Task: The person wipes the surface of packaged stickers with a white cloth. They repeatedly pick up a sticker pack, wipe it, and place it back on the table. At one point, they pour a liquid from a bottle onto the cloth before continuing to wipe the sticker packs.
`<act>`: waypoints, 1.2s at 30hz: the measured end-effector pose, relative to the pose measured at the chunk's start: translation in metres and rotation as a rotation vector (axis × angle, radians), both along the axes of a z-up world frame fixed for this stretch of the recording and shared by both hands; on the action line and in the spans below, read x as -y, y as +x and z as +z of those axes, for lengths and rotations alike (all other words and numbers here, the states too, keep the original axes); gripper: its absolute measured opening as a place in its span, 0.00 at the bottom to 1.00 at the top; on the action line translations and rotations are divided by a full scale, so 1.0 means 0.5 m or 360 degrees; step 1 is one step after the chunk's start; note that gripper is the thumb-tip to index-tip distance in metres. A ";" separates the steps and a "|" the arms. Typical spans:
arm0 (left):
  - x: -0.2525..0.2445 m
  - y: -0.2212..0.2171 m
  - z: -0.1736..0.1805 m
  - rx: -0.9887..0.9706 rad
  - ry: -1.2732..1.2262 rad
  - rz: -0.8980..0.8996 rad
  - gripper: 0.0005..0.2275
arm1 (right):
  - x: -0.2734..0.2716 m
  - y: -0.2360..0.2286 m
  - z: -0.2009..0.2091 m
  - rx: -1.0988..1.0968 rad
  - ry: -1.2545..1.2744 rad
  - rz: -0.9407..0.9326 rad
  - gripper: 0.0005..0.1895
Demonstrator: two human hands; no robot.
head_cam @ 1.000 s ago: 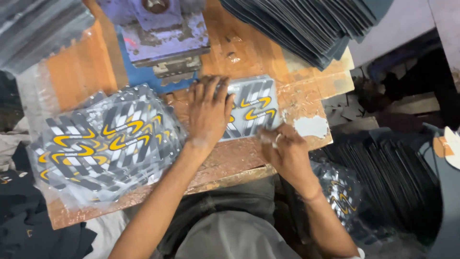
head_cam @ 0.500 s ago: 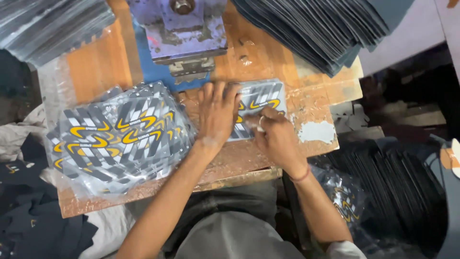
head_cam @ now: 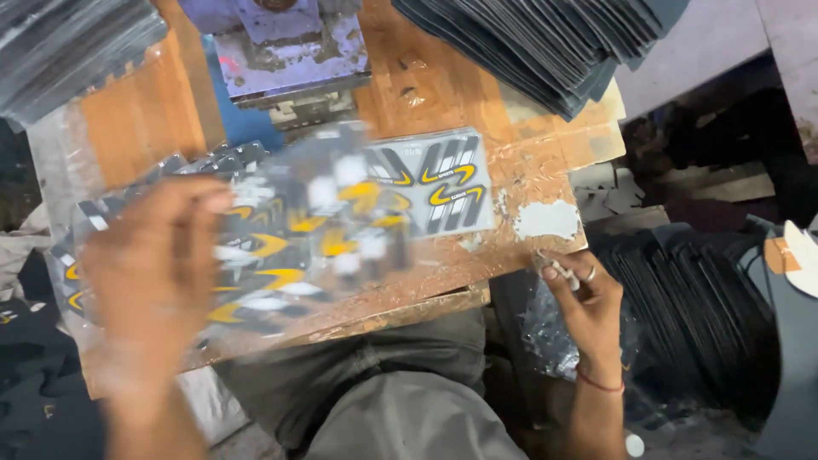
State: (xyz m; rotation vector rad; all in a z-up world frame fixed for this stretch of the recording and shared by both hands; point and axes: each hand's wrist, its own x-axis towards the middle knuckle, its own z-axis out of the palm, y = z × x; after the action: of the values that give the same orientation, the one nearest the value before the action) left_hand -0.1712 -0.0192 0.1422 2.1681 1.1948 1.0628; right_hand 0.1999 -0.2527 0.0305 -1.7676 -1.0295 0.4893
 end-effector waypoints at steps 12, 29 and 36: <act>-0.035 0.224 -0.223 -0.0304 0.0194 -0.0287 0.23 | -0.199 -0.058 0.057 0.0698 0.0113 0.0111 0.13; -0.040 0.334 -0.291 -0.0214 0.0403 -0.0048 0.15 | -0.336 -0.084 0.078 0.0977 0.0220 0.0309 0.11; -0.038 0.335 -0.298 -0.0282 0.0384 0.0039 0.12 | -0.323 -0.135 0.041 0.1044 0.0174 0.0615 0.16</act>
State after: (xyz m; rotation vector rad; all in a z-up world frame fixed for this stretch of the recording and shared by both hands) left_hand -0.0037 -0.0002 -0.0070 2.4828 1.2265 1.0923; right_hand 0.1323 -0.0912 0.0511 -1.6635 -1.8382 0.0646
